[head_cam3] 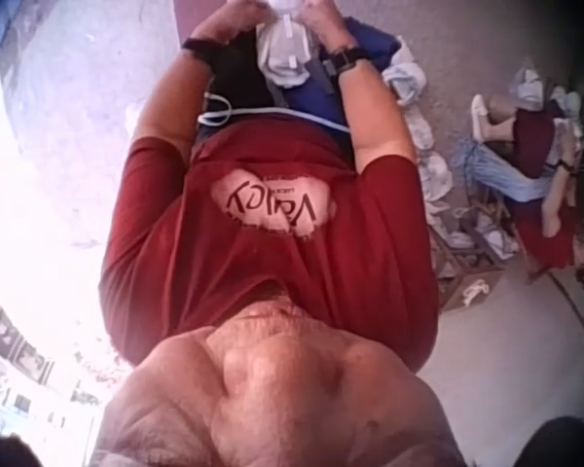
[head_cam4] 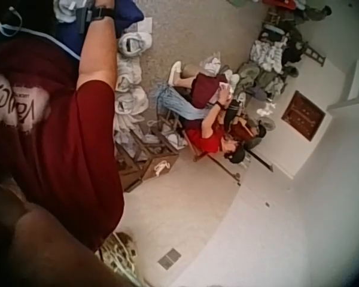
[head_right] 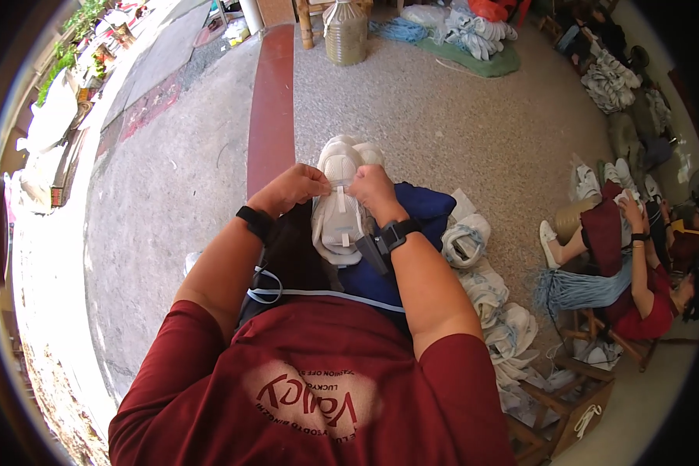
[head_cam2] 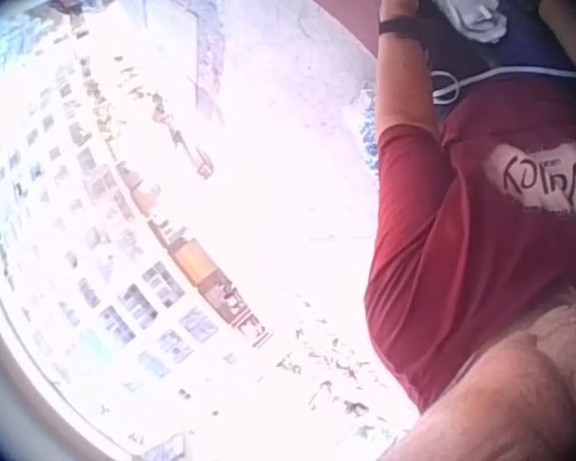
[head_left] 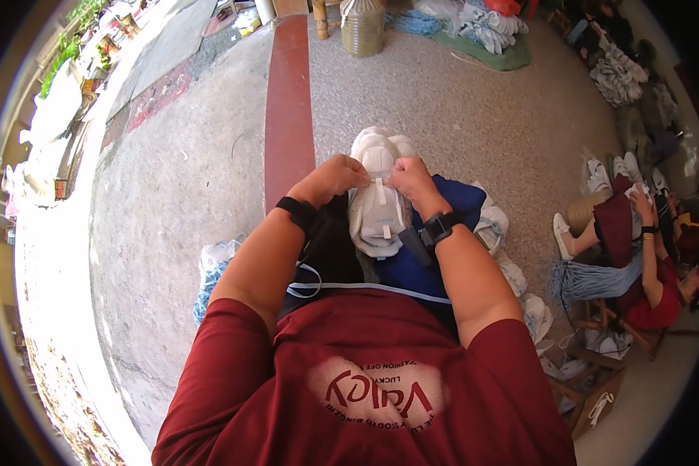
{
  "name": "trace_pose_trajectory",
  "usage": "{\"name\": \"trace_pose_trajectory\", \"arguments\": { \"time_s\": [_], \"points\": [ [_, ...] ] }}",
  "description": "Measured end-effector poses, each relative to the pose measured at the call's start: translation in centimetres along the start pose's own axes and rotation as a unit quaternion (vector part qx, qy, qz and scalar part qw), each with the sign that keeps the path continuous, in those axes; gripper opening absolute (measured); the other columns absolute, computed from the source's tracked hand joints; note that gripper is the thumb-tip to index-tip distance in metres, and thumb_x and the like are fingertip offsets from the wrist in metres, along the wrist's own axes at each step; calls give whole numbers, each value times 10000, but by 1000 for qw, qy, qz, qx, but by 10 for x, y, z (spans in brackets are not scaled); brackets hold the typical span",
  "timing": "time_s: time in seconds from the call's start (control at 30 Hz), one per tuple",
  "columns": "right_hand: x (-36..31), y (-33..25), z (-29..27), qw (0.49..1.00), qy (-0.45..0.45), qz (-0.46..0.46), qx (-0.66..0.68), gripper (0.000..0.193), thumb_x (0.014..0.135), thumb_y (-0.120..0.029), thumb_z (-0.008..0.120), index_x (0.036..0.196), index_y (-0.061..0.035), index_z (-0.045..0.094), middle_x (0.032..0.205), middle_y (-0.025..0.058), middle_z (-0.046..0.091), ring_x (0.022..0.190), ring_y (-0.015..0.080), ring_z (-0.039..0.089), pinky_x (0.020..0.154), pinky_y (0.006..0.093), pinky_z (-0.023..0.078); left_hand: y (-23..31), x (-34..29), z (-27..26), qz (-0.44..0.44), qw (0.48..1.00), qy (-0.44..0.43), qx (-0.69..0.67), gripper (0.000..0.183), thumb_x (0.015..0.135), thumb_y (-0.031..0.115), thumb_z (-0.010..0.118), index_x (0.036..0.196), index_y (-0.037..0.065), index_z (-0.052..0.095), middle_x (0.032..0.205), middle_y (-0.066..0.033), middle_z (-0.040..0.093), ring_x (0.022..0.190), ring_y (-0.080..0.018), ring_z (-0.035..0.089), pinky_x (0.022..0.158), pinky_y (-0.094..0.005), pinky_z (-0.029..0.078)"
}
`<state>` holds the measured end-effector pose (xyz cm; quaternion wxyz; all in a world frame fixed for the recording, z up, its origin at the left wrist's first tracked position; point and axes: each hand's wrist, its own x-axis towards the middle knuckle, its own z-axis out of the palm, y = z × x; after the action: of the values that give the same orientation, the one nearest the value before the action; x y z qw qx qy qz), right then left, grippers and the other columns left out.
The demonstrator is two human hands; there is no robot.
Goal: Lacing a white sneaker by hand.
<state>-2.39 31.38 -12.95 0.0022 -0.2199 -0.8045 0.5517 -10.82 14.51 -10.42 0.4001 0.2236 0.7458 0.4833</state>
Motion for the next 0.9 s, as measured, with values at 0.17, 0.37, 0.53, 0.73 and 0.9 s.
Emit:
{"name": "trace_pose_trajectory", "arguments": {
  "time_s": [0.17,0.37,0.53,0.73,0.9],
  "points": [
    [1,2,2,998,0,15,-56,164,623,-131,678,708,-33,578,704,117,621,692,227,613,638,337,464,0,-4,-2,-9,996,-43,-76,122,727,106,643,797,7,658,695,-19,603,630,-122,527,612,-279,440],
    [2,7,4,997,14,3,-80,176,649,-166,690,708,-43,578,719,127,628,715,247,623,653,343,472,-7,-3,2,77,995,19,58,79,771,97,625,778,24,653,647,46,554,556,-39,443,508,-198,355],
    [0,7,4,997,12,3,-74,169,645,-158,685,694,-43,571,696,120,622,700,244,619,637,346,469,-8,-5,5,78,996,-13,34,83,761,82,628,772,3,651,668,30,575,600,-54,485,567,-214,404],
    [-2,10,5,998,24,0,-65,170,641,-158,688,672,-45,564,675,116,616,672,241,610,613,351,462,-8,0,15,41,998,32,41,111,729,94,617,744,-10,650,667,8,587,611,-85,511,590,-245,428],
    [1,9,3,997,39,-2,-67,173,647,-162,687,658,-50,555,677,117,616,666,247,609,605,353,459,26,8,14,65,917,32,393,151,732,111,596,752,-32,641,671,-22,599,622,-98,527,581,-268,438]
  ]
}}
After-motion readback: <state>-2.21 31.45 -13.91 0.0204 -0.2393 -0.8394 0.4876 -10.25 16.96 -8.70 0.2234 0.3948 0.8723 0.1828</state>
